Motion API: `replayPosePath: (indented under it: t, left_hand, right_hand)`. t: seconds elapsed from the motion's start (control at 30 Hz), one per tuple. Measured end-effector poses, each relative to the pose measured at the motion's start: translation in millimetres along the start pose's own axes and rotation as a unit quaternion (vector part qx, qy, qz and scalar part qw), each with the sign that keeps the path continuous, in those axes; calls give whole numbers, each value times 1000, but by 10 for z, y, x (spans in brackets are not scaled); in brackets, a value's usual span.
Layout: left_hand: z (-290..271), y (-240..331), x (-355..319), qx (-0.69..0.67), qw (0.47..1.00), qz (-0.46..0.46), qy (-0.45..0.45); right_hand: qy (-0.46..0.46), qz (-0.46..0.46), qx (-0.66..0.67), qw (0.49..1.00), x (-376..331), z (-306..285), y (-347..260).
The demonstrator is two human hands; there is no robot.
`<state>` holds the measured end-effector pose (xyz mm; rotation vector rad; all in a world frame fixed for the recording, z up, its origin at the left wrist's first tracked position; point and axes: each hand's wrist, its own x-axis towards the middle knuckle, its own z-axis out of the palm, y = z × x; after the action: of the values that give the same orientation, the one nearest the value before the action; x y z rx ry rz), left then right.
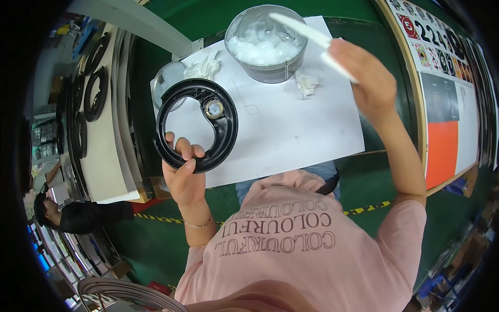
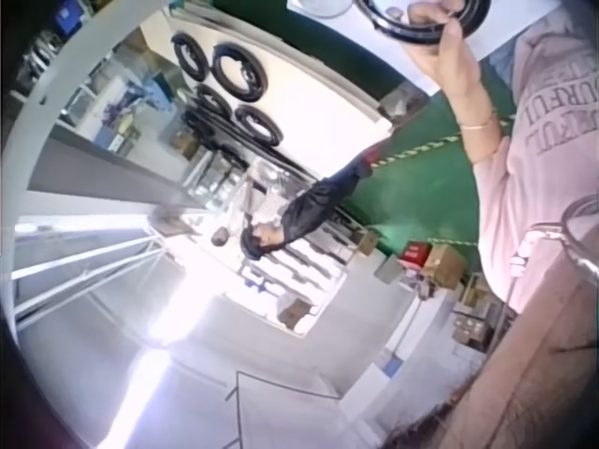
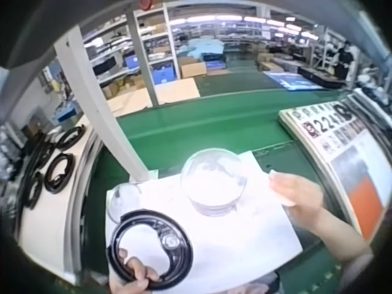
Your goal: Applying a white cleaning or coating substance to circular black plastic rings using a spatula and cloth in a factory setting.
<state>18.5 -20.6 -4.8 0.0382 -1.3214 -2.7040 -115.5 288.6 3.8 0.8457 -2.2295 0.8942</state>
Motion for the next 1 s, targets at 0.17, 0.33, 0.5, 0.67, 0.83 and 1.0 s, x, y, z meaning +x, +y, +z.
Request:
replayPosePath:
  t: [0.17, 0.33, 0.5, 0.67, 0.83, 1.0]
  left_hand:
    - [-14, 24, -62, 0, 1000, 6, 27]
    - [-38, 67, -32, 9, 999, 12, 36]
    - [49, 66, -27, 20, 999, 18, 40]
    - [33, 38, -19, 8, 999, 29, 20]
    - [61, 59, -51, 3, 1000, 14, 22]
    - [17, 76, -53, 17, 1000, 5, -5]
  right_hand:
    - [-76, -164, -169, 969, -258, 144, 63]
    - [-101, -139, -213, 962, -746, -200, 155]
    - [211, -37, -227, 950, -469, -597, -137]
    - [265, 360, 376, 811, -137, -385, -298]
    - [166, 454, 497, 720, -94, -190, -368]
    - [120, 469, 512, 709, -105, -104, -409]
